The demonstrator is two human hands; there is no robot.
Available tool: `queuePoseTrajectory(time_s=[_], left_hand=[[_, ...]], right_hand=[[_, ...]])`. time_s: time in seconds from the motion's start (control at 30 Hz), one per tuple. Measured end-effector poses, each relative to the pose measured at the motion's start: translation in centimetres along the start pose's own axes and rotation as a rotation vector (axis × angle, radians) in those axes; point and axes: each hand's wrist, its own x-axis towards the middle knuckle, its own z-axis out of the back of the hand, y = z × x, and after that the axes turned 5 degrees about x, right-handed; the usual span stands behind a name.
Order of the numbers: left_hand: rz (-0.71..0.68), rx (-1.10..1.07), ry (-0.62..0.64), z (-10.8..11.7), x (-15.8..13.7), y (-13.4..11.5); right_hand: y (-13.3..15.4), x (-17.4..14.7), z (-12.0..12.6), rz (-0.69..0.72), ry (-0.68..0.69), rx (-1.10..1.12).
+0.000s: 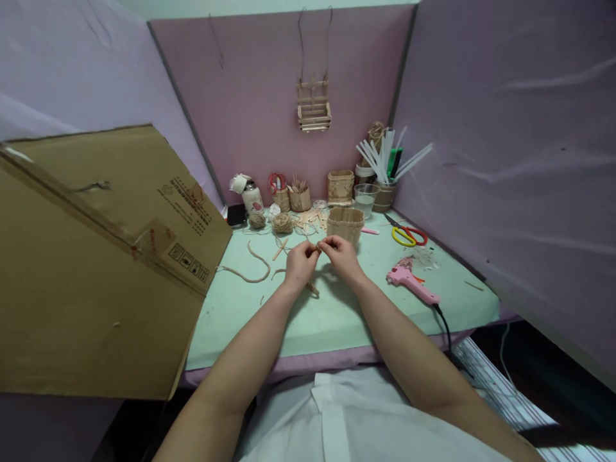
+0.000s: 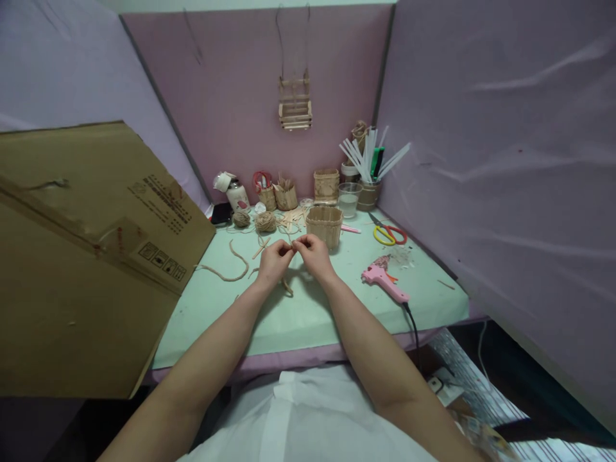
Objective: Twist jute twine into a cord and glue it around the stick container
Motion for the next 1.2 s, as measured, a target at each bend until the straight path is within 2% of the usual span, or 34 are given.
queuePoseTrajectory(time_s=[0.13, 0.23, 0.43, 0.53, 0.67, 0.77, 0.93, 1.03, 1.2], left_hand=[[0.112, -0.197, 0.161, -0.2, 0.1, 0.2], [0.154, -0.284, 0.191, -0.2, 0.1, 0.1], [0.109, -0.131, 0.176, 0.0, -0.1, 0.0], [0.073, -0.042, 0.178, -0.1, -0.3, 0.0], [0.033, -0.008, 0.232, -0.5, -0.9, -0.4], [-0.007, -0.027, 0.293, -0.7, -1.4, -1.0], [0.023, -0.154, 0.335, -0.6, -1.7, -2.0], [0.073, -0.250, 0.330, -0.4, -1.6, -2.3], [0.204, -0.446, 0.290, -0.2, -1.3, -2.1]], right_hand=[[0.1, 0.0, 0.0, -0.057, 0.003, 0.025], [0.2, -0.1, 0.1, -0.119, 0.024, 0.055], [0.0, -0.1, 0.0, -0.103, 0.016, 0.034], [-0.3, 0.1, 0.1, -0.076, -0.048, -0.039], [-0.5, 0.6, 0.4, -0.071, -0.207, -0.111], [-0.5, 0.8, 0.7, -0.077, -0.325, -0.144], [-0.6, 0.7, 0.9, -0.072, -0.386, -0.106], [-0.3, 0.7, 0.9, -0.042, -0.365, -0.034], [0.5, 0.9, 0.8, -0.093, -0.177, 0.227]])
